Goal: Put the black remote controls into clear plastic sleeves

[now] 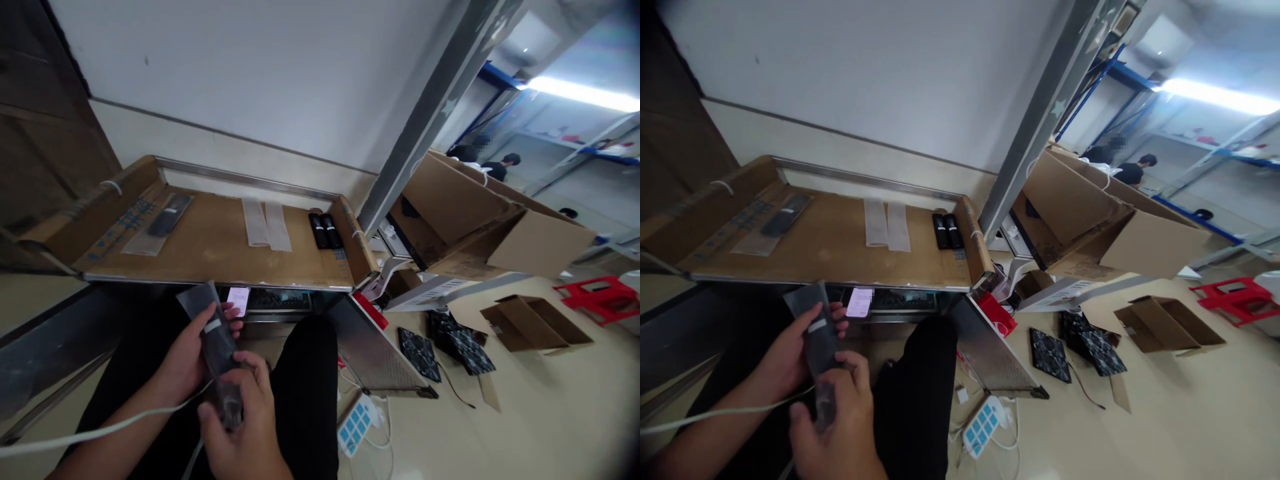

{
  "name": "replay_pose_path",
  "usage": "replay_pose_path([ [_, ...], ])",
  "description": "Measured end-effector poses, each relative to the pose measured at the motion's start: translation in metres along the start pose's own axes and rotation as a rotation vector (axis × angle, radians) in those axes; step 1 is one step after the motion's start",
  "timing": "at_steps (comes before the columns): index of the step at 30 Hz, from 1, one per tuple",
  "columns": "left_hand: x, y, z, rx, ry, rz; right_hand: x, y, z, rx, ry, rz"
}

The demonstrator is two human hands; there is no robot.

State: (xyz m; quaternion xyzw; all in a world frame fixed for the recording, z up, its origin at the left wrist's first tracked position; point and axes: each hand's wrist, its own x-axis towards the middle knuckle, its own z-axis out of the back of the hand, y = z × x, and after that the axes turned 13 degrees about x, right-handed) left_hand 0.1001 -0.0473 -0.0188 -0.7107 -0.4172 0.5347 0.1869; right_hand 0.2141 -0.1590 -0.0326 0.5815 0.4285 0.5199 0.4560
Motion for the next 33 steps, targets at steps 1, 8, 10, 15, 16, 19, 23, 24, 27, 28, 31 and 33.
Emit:
replay_pose_path([
  [1, -0.001, -0.008, -0.001, 0.020, -0.036, -0.040, -0.001, -0.003, -0.003, 0.085, -0.003, -0.042],
  [8, -0.010, -0.007, 0.005, 0.164, 0.122, -0.048, 0.018, -0.032, -0.012, 0.591, 0.047, -0.684],
  [10, -0.009, -0.007, 0.005, 0.168, 0.105, -0.067, 0.016, -0.038, -0.014, 0.572, 0.115, -0.793],
  [15, -0.002, -0.034, 0.011, 0.177, 0.003, -0.163, 0.009, -0.038, -0.014, 0.520, 0.156, -0.818],
  [16, -0.001, -0.041, 0.013, 0.190, -0.012, -0.182, 0.010, -0.036, -0.013, 0.519, 0.181, -0.834],
  [19, -0.001, -0.054, 0.012, 0.217, -0.069, -0.211, 0.014, -0.032, -0.009, 0.497, 0.264, -0.868],
  [23, -0.002, -0.057, 0.006, 0.199, -0.127, -0.185, 0.015, -0.032, -0.009, 0.481, 0.303, -0.896],
  [24, -0.002, -0.056, 0.006, 0.190, -0.135, -0.177, 0.014, -0.034, -0.009, 0.489, 0.304, -0.891],
  [27, 0.000, -0.055, 0.006, 0.170, -0.141, -0.178, 0.010, -0.040, -0.009, 0.510, 0.283, -0.867],
  [28, 0.000, -0.055, 0.008, 0.168, -0.138, -0.185, 0.009, -0.043, -0.009, 0.508, 0.272, -0.869],
  [31, -0.001, -0.056, 0.011, 0.167, -0.114, -0.200, 0.009, -0.049, -0.006, 0.502, 0.263, -0.903],
  [33, -0.002, -0.056, 0.011, 0.160, -0.098, -0.187, 0.010, -0.050, -0.004, 0.513, 0.275, -0.905],
])
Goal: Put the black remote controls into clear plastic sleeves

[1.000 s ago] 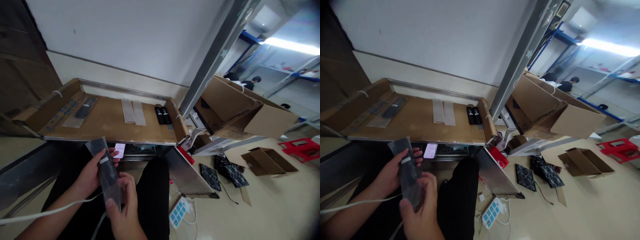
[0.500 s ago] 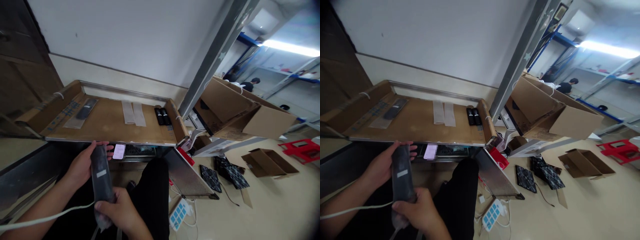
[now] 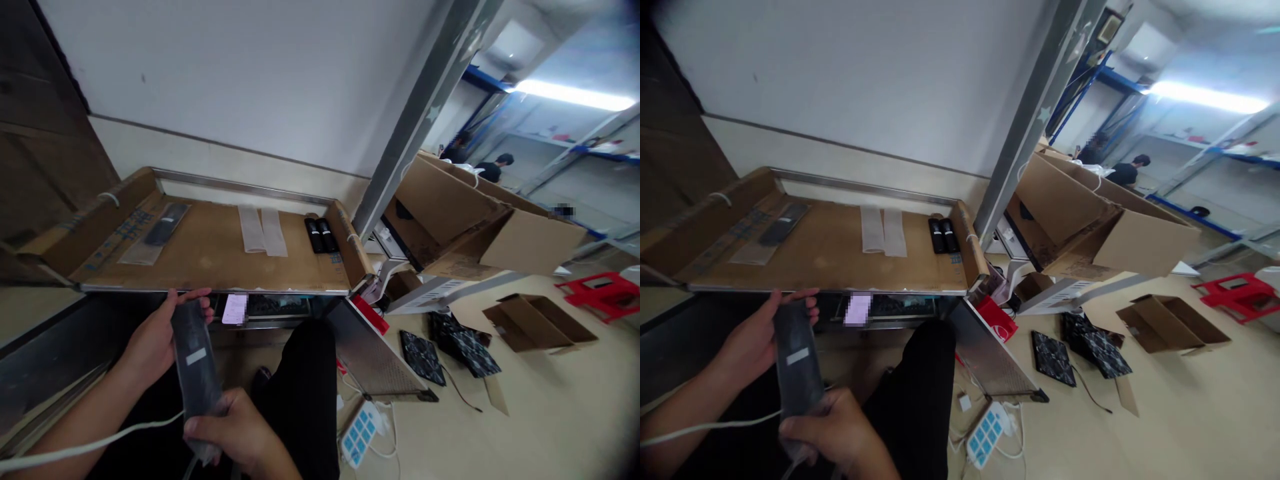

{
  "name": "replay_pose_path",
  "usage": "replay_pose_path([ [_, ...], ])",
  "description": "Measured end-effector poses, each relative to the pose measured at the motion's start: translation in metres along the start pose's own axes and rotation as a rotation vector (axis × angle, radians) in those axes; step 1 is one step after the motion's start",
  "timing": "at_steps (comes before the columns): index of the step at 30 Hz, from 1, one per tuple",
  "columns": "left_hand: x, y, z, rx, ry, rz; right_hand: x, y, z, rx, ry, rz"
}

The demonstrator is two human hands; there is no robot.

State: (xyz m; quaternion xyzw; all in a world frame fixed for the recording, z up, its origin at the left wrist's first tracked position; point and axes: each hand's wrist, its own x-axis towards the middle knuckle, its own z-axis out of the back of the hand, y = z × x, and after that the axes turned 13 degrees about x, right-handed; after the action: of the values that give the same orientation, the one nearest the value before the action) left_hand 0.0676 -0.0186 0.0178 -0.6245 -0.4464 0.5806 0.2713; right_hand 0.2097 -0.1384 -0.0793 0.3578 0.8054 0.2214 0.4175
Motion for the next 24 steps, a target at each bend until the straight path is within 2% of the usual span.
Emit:
replay_pose_path([
  [3, -0.001, 0.007, -0.001, 0.010, 0.021, 0.015, 0.000, 0.002, 0.002, 0.006, 0.050, 0.013],
  [7, -0.002, 0.030, 0.001, 0.107, 0.083, 0.043, 0.006, -0.001, 0.004, 0.034, 0.092, 0.034],
  [11, -0.007, 0.053, 0.003, 0.151, 0.086, 0.080, 0.020, -0.013, 0.009, 0.068, 0.028, 0.087],
  [14, -0.010, 0.059, 0.002, 0.152, 0.050, 0.105, 0.027, -0.017, 0.012, 0.056, -0.020, 0.104],
  [19, -0.003, 0.043, 0.000, 0.112, 0.031, 0.003, 0.027, -0.015, 0.016, 0.031, 0.068, 0.076],
  [24, 0.017, -0.002, -0.002, 0.144, 0.037, -0.141, 0.027, -0.011, 0.027, 0.043, 0.102, 0.084],
])
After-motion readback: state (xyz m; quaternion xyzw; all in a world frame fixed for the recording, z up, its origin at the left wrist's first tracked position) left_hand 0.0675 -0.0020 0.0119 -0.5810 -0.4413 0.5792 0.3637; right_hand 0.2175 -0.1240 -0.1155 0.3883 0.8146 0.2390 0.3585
